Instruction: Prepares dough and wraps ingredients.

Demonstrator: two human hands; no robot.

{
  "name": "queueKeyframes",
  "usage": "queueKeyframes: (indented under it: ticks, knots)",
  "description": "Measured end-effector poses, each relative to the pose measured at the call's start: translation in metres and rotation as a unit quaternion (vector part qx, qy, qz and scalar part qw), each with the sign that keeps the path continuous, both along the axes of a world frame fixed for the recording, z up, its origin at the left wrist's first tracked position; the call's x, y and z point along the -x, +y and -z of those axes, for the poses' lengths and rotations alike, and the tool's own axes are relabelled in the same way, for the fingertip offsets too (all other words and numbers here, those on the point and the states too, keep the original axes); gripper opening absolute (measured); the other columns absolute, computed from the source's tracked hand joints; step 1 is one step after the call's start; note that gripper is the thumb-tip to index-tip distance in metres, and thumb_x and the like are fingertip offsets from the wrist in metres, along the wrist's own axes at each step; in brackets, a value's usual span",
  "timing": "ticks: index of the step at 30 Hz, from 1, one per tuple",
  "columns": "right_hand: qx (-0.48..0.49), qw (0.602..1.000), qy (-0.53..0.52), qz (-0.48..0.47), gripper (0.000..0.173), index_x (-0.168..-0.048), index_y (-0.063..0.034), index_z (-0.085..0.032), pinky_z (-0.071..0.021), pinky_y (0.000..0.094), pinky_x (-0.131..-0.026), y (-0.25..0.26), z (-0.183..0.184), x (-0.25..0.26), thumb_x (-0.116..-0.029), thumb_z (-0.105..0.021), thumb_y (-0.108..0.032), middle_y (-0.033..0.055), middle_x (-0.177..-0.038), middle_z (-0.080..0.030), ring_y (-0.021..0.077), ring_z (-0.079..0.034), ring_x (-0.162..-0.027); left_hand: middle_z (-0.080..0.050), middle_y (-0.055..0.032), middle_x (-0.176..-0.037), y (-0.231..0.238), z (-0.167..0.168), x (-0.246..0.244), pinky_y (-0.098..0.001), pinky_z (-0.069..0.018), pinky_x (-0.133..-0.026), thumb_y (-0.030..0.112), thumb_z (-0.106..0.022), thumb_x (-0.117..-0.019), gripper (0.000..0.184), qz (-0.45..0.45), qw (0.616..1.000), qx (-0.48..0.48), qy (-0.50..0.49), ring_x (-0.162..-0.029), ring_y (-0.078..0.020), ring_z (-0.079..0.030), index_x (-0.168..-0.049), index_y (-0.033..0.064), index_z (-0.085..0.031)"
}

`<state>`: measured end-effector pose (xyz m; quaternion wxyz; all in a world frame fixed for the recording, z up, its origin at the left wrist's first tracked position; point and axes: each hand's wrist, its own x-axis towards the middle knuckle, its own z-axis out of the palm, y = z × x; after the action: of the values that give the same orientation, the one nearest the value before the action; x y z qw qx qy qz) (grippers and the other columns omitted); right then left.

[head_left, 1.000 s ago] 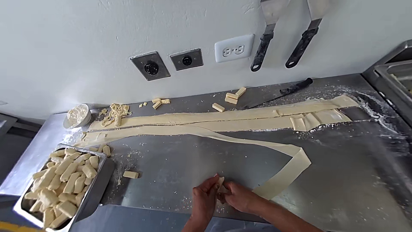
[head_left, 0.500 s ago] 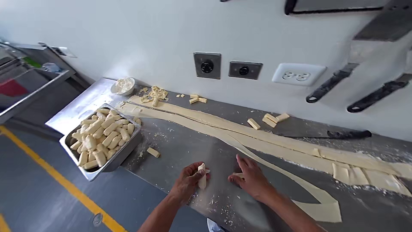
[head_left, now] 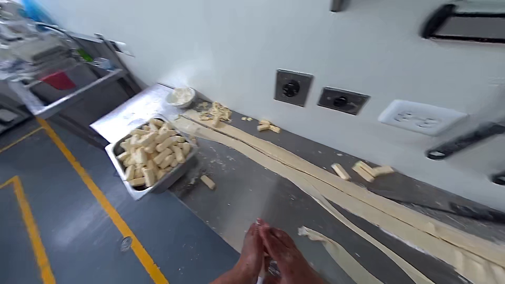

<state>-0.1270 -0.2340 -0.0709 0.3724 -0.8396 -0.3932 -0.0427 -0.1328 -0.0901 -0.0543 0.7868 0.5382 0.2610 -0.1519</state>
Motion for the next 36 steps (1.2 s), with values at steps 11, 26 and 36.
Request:
queueKeyframes:
  ticks: [11,26,36]
  knots:
    - [0.200,0.942,0.198,0.183,0.019,-0.099,0.0092,-0.074,-0.0516,0.0638,-0.088,-0.099,0.013,-0.067,-0.0928,-0.067,-0.007,0.0316,-0.101,-0.068,0.0498,-0.067,-0.099,-0.048,-0.0385,-0.139,0.242,-0.082,-0.160,-0.0622,-0.0426,-0.107,0.004,-0.068,-0.0888,0.066,-0.088,0.719,-0.681,-0.109,-0.128,-0.0522,-0.051,-0.145,-0.0104,-0.037]
    - [-0.159,0.935,0.274,0.158,0.025,-0.119,0.0080,-0.062,-0.0603,0.0278,-0.077,-0.078,-0.103,-0.051,-0.0958,-0.060,-0.002,0.0093,-0.101,-0.072,0.0085,-0.070,-0.085,-0.069,-0.0168,-0.125,-0.049,0.007,-0.032,-0.0328,-0.0483,-0.109,0.016,-0.079,-0.0868,0.053,0.261,0.895,-0.075,-0.354,-0.120,-0.0146,-0.065,-0.127,-0.0133,-0.061]
    - [0.128,0.880,0.456,-0.040,0.032,-0.110,0.0057,-0.072,-0.0533,0.0509,-0.089,-0.126,-0.058,-0.077,-0.0958,-0.072,-0.024,0.0198,-0.100,-0.073,0.0285,-0.069,-0.095,-0.077,-0.0080,-0.105,-0.013,-0.097,-0.072,-0.0407,-0.0641,-0.084,0.012,-0.031,-0.1107,0.034,-0.057,0.975,0.113,-0.184,-0.094,-0.0236,-0.076,-0.139,0.0052,-0.048]
